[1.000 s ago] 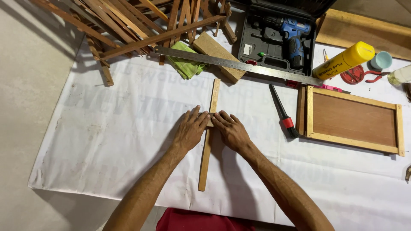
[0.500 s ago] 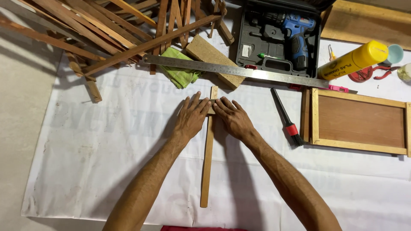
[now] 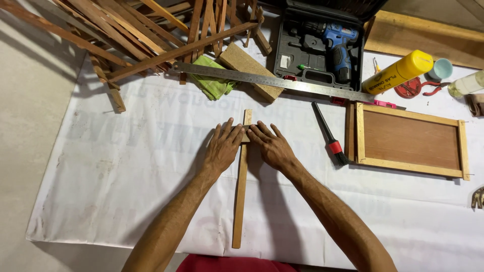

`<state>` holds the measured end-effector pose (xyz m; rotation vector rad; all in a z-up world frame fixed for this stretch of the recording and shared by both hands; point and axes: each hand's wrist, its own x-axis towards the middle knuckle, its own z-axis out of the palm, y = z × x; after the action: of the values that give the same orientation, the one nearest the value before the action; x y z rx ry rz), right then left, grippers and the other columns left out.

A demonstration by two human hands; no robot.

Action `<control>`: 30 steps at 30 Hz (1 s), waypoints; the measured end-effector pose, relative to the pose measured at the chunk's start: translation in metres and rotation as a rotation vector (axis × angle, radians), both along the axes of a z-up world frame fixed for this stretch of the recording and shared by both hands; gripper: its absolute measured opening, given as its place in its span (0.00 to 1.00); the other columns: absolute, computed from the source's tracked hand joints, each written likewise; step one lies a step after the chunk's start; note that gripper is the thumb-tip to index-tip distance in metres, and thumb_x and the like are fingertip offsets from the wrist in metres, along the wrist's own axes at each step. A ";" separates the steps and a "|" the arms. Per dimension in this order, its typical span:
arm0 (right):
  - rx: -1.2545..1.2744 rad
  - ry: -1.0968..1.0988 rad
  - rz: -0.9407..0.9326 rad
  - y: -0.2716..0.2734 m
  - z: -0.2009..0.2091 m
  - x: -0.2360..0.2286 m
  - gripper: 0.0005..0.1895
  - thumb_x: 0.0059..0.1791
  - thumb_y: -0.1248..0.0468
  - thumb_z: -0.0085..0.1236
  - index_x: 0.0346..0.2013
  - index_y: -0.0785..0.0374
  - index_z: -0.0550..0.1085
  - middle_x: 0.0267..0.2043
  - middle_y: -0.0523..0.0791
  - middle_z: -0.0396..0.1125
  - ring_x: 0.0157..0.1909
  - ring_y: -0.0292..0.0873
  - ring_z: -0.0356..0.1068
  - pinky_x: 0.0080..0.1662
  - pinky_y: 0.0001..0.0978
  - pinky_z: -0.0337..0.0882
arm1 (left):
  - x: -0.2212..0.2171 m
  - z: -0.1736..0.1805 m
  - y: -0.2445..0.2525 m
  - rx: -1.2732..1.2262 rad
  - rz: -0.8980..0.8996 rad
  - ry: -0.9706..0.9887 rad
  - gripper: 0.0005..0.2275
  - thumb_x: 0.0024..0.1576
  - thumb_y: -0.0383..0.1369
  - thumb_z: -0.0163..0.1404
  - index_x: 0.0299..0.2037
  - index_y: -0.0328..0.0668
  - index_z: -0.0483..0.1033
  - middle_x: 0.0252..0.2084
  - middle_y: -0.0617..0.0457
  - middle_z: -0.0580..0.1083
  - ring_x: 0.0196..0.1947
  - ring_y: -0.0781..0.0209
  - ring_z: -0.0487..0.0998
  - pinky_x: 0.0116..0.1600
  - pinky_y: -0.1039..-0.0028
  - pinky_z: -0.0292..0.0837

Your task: Assembling and measuring small wooden frame components using a tape measure and hand tools.

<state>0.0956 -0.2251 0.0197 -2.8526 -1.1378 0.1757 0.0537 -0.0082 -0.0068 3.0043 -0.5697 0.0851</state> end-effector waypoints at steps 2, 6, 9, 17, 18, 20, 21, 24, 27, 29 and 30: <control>0.005 0.006 0.004 -0.002 0.004 -0.013 0.36 0.50 0.72 0.43 0.74 0.51 0.56 0.77 0.40 0.50 0.79 0.43 0.42 0.75 0.51 0.42 | -0.014 -0.005 -0.001 -0.014 -0.007 -0.014 0.22 0.63 0.28 0.40 0.70 0.44 0.61 0.74 0.54 0.59 0.76 0.47 0.48 0.76 0.48 0.47; 0.021 0.028 0.019 -0.004 0.010 -0.041 0.37 0.49 0.73 0.44 0.74 0.53 0.56 0.77 0.42 0.50 0.79 0.44 0.43 0.75 0.51 0.43 | -0.040 -0.001 -0.002 -0.013 -0.046 0.008 0.22 0.63 0.29 0.40 0.70 0.41 0.61 0.73 0.51 0.60 0.76 0.46 0.49 0.75 0.47 0.47; 0.017 0.043 0.021 -0.006 0.014 -0.059 0.37 0.48 0.73 0.44 0.74 0.54 0.56 0.77 0.43 0.51 0.78 0.44 0.43 0.75 0.51 0.44 | -0.056 0.007 -0.003 0.010 -0.080 0.021 0.23 0.62 0.28 0.40 0.70 0.39 0.61 0.73 0.49 0.60 0.76 0.46 0.49 0.74 0.46 0.47; 0.036 0.058 -0.026 -0.005 0.008 -0.041 0.37 0.49 0.72 0.46 0.74 0.54 0.56 0.76 0.42 0.51 0.79 0.44 0.44 0.74 0.52 0.44 | -0.030 0.001 0.000 0.000 -0.083 0.035 0.22 0.63 0.29 0.40 0.70 0.43 0.62 0.73 0.52 0.60 0.76 0.46 0.50 0.74 0.47 0.48; 0.020 0.070 -0.037 -0.003 0.009 -0.033 0.38 0.48 0.72 0.46 0.74 0.54 0.55 0.76 0.42 0.51 0.79 0.44 0.43 0.74 0.52 0.44 | -0.022 0.002 0.000 0.009 -0.075 0.044 0.22 0.63 0.29 0.40 0.70 0.44 0.62 0.74 0.52 0.60 0.76 0.46 0.50 0.74 0.47 0.48; 0.045 0.063 -0.043 -0.005 -0.003 -0.017 0.37 0.49 0.72 0.47 0.74 0.53 0.55 0.76 0.42 0.51 0.78 0.44 0.43 0.74 0.52 0.44 | -0.006 0.008 0.000 0.013 -0.073 0.049 0.22 0.63 0.29 0.40 0.70 0.44 0.62 0.74 0.52 0.60 0.76 0.45 0.50 0.74 0.46 0.48; 0.070 0.053 -0.049 -0.006 -0.009 -0.009 0.37 0.50 0.71 0.47 0.74 0.52 0.55 0.76 0.42 0.51 0.78 0.45 0.43 0.74 0.53 0.43 | 0.003 0.011 0.000 0.017 -0.071 0.051 0.22 0.63 0.28 0.40 0.70 0.43 0.62 0.74 0.52 0.59 0.75 0.45 0.50 0.74 0.46 0.48; 0.092 0.036 -0.064 -0.004 -0.010 0.011 0.37 0.50 0.72 0.48 0.74 0.52 0.56 0.77 0.41 0.51 0.79 0.45 0.43 0.74 0.53 0.44 | 0.027 0.003 0.000 0.004 -0.064 0.033 0.22 0.63 0.27 0.40 0.70 0.44 0.62 0.74 0.53 0.60 0.76 0.45 0.51 0.74 0.46 0.48; 0.041 0.042 -0.076 0.000 -0.001 0.027 0.39 0.48 0.73 0.48 0.74 0.52 0.56 0.77 0.41 0.50 0.79 0.44 0.43 0.75 0.53 0.44 | 0.047 0.002 0.000 0.000 -0.069 0.046 0.23 0.63 0.27 0.40 0.70 0.43 0.62 0.74 0.52 0.59 0.75 0.44 0.51 0.74 0.45 0.48; 0.023 0.039 -0.077 0.002 0.000 0.035 0.39 0.48 0.74 0.48 0.74 0.52 0.56 0.77 0.41 0.51 0.79 0.45 0.43 0.74 0.54 0.44 | 0.054 0.004 0.001 -0.015 -0.072 0.040 0.22 0.62 0.27 0.41 0.69 0.42 0.64 0.73 0.52 0.60 0.75 0.44 0.52 0.74 0.44 0.49; 0.005 0.034 -0.077 0.002 0.001 0.037 0.39 0.47 0.74 0.48 0.74 0.52 0.56 0.77 0.41 0.51 0.78 0.45 0.43 0.74 0.54 0.44 | 0.057 0.005 0.000 -0.031 -0.073 0.031 0.22 0.61 0.27 0.41 0.68 0.41 0.65 0.73 0.52 0.61 0.74 0.44 0.52 0.73 0.44 0.49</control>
<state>0.1327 -0.2229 0.0210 -2.8718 -1.0192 0.2153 0.1103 -0.0078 -0.0021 2.9456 -0.6681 0.0423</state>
